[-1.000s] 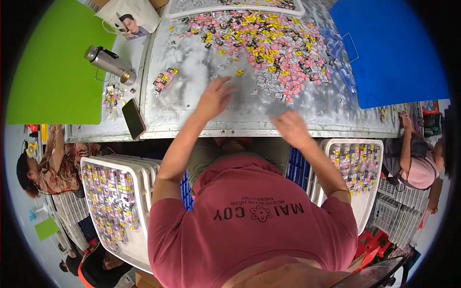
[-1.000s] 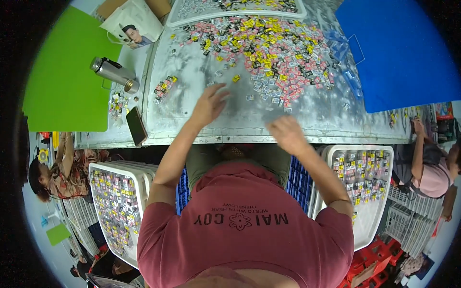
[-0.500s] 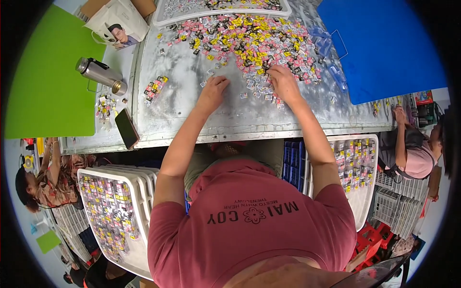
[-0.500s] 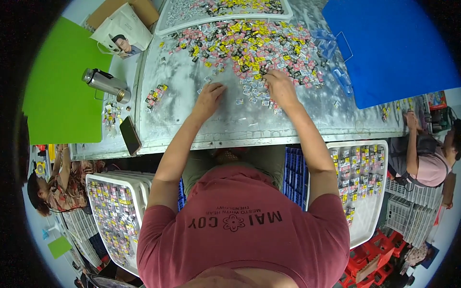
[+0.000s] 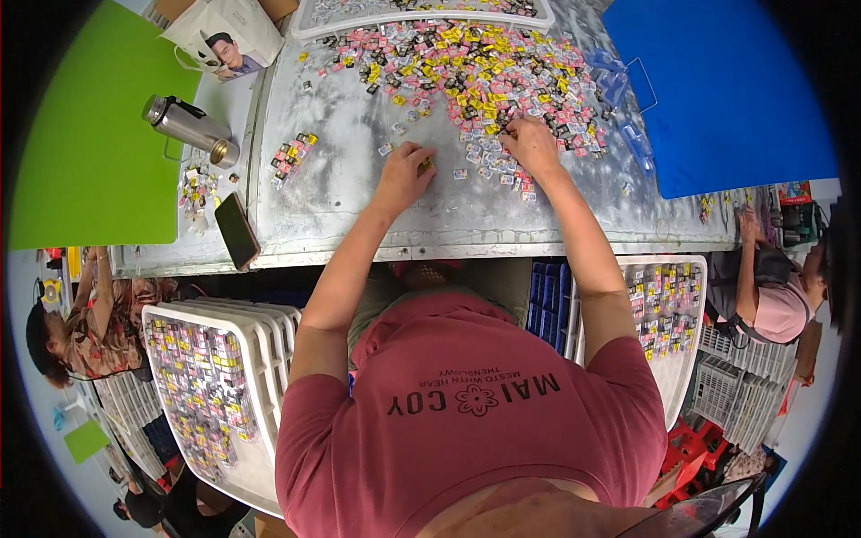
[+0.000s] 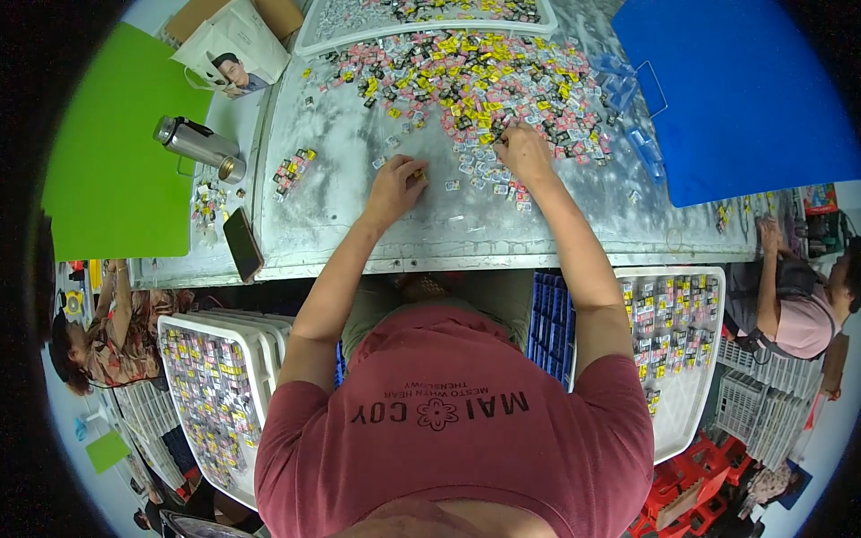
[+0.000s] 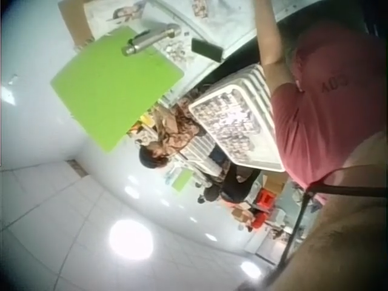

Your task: Sorting and arranging small colorful plastic toy parts on a workbench into groups and then placing them into a tray.

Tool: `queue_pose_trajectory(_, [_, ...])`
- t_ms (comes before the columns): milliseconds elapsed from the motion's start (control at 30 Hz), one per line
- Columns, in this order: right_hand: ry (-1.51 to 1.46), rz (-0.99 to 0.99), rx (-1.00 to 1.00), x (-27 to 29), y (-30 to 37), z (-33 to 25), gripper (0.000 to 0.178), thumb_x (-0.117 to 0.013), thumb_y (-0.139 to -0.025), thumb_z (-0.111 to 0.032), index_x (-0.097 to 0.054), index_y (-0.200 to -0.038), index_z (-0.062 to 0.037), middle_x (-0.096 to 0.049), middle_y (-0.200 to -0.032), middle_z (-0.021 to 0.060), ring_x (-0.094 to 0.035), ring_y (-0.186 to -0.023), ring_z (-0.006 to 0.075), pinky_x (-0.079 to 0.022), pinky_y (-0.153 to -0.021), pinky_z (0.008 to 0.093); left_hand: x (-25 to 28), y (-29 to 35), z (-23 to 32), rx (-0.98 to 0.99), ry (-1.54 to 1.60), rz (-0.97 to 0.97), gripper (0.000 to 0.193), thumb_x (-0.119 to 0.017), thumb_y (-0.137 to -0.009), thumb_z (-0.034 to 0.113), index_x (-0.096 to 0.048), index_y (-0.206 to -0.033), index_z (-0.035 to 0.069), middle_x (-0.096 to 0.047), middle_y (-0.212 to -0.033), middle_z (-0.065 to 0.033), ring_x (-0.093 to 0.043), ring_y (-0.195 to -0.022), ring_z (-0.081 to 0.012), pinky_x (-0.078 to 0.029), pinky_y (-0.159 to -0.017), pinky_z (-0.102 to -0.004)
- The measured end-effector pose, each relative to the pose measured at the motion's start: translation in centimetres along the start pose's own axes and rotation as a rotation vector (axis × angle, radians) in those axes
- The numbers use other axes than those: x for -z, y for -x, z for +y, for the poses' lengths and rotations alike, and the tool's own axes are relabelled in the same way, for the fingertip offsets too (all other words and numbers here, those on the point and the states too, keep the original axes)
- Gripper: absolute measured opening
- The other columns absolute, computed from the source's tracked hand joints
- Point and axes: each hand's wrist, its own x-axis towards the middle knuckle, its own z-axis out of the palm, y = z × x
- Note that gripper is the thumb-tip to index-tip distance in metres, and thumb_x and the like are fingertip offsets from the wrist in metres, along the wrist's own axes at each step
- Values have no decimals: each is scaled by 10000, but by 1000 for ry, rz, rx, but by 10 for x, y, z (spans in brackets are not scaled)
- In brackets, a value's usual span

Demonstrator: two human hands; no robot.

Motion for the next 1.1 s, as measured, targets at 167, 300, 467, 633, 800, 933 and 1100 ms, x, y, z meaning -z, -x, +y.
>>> queue_pose_trajectory(167, [122, -105, 26, -4, -9, -4, 269, -756, -836, -241, -758, -955, 0, -700, -1036, 204, -692, -958, 390, -558, -855, 490, 0, 8, 15, -43, -83, 33, 324, -768, -828, 101, -731, -1147, 58, -665, -1118, -150, -678, -971, -329, -566, -863, -403])
queue_pose_trajectory(300, [200, -84, 26, -10, -11, -9, 219, -730, -829, -194, -739, -931, 0, -678, -1059, 203, -694, -962, 388, -569, -849, 488, -4, 11, 20, 0, 32, -4, 365, -782, -811, 116, -725, -1169, 75, -675, -1116, -138, -666, -1012, -337, -548, -906, -413])
queue_pose_trajectory(467, [3, -9, 128, 8, 2, -27, 144, -716, -830, -133, -728, -909, -14, -685, -965, 158, -696, -927, 363, -569, -789, 458, 2, 20, 21, 25, -17, 8, 392, -784, -805, 114, -712, -1189, 78, -678, -1105, -137, -660, -1028, -340, -540, -923, -420])
queue_pose_trajectory(633, [-209, 12, 290, 3, 3, -46, 125, -714, -837, -134, -738, -898, -28, -716, -918, 153, -716, -790, 332, -571, -718, 437, 2, 24, 21, 32, -12, 24, 399, -785, -797, 115, -707, -1186, 71, -676, -1101, -141, -657, -1015, -345, -540, -913, -425])
queue_pose_trajectory(800, [-546, -209, -63, -8, -1, -28, 191, -750, -891, -189, -739, -951, -8, -748, -823, 68, -669, -706, 133, -531, -677, 312, -1, 22, 19, 7, -22, 21, 380, -786, -794, 110, -718, -1165, 76, -671, -1091, -139, -653, -1021, -343, -538, -914, -420])
queue_pose_trajectory(933, [-562, -265, -105, -8, 11, -45, 205, -760, -876, -205, -749, -935, -9, -739, -780, 71, -679, -688, 158, -538, -677, 327, -10, 16, 25, -57, 66, 14, 361, -789, -790, 113, -730, -1145, 91, -656, -1069, -122, -638, -1014, -337, -536, -907, -415])
queue_pose_trajectory(1100, [-357, -293, -63, -10, 31, -62, 212, -770, -842, -225, -753, -884, -18, -736, -788, 123, -707, -708, 221, -547, -686, 365, -17, 8, 25, -210, -39, -28, 309, -783, -790, 117, -738, -1096, 106, -635, -1032, -104, -619, -988, -321, -529, -868, -413])
